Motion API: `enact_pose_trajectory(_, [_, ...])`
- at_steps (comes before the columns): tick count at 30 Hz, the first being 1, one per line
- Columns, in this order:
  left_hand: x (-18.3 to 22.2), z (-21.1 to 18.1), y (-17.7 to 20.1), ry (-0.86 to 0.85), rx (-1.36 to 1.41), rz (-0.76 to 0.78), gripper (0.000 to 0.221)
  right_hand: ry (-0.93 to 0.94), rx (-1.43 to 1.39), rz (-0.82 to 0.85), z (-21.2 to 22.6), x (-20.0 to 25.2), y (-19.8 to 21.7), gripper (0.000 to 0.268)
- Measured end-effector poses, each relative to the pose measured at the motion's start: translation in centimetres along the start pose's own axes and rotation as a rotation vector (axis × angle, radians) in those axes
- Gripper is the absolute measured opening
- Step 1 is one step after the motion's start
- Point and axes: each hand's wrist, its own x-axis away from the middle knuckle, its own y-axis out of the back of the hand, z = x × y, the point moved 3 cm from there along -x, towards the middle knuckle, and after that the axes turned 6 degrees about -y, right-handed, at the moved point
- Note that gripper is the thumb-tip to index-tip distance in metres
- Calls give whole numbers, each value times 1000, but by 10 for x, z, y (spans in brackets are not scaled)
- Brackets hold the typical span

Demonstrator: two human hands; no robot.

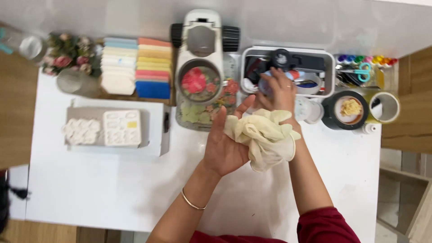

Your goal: Put on white latex gloves and organize green wire ties on a workshop table.

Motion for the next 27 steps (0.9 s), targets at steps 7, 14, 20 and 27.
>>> enact_pose_trajectory(7, [124, -43, -24, -394, -700, -101, 78, -486, -1080, -1, 145, 68, 61, 16])
enact_pose_trajectory(14, [295, -82, -19, -828, -1107, -412, 42, -388, -1028, 723, 334, 158, 24, 20])
enact_pose_trajectory(20, [498, -82, 19, -1053, -1181, -543, 37, -323, -926, 911, 446, 246, -5, 8])
enact_pose_trajectory(27, [744, -59, 53, -1275, -954, -882, 28, -444, -1253, 990, 576, 330, -34, 15])
